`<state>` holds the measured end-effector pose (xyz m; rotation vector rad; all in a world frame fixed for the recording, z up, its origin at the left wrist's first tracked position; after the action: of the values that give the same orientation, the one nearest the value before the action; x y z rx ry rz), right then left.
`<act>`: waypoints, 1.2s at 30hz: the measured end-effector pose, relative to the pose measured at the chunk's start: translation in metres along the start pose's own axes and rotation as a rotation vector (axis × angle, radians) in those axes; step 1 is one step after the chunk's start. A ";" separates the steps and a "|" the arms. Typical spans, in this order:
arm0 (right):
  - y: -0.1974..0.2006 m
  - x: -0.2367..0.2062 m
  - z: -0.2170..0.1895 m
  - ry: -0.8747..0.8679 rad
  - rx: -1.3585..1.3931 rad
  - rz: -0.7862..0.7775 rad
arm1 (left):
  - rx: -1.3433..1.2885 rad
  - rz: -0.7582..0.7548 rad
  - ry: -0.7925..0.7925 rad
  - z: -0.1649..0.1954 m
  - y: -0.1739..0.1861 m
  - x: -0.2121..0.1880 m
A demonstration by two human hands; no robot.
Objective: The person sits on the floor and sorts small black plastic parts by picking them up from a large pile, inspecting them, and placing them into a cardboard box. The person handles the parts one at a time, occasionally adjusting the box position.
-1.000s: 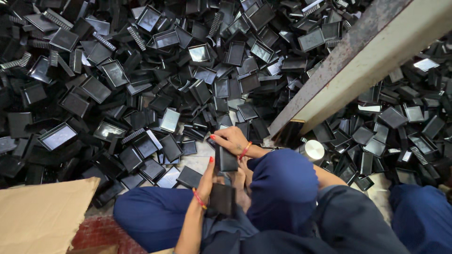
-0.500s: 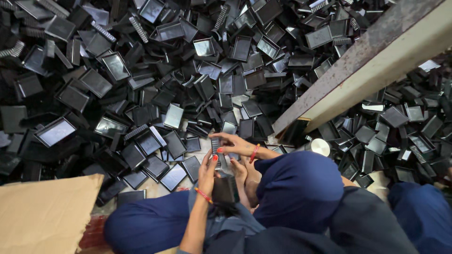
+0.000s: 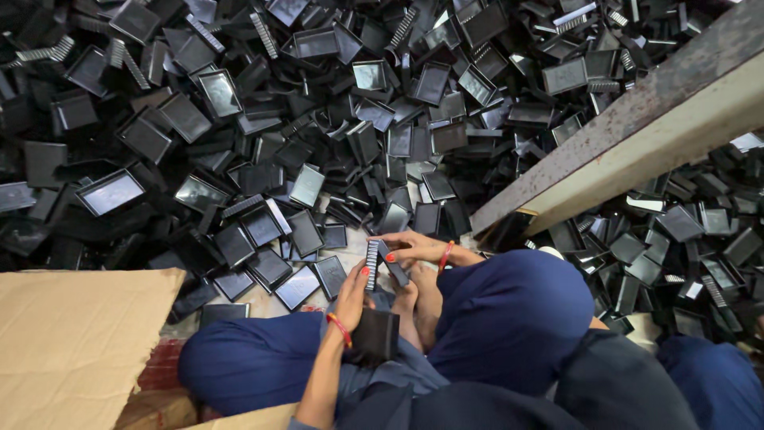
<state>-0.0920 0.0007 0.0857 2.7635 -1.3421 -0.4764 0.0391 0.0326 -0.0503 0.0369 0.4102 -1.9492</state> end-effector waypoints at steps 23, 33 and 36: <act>0.024 0.001 0.058 -0.214 0.318 0.217 | -0.107 0.110 -0.013 -0.010 -0.019 0.016; 0.028 0.033 0.083 -0.131 0.453 0.301 | 0.150 0.290 0.104 0.021 0.002 0.008; 0.022 0.037 0.101 -0.176 0.461 0.358 | 0.207 0.303 0.153 0.036 0.004 0.003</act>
<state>-0.1162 -0.0315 -0.0170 2.7497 -2.1806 -0.4406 0.0470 0.0175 -0.0181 0.3637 0.2820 -1.6862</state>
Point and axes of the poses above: each hand's wrist, its own x-axis towards the middle knuckle, its own y-axis out of the back of the hand, z = x × y, the point moved 8 cm from there along x, towards the middle knuckle, and after that the axes turned 2 degrees about z, right-handed, at the moved point
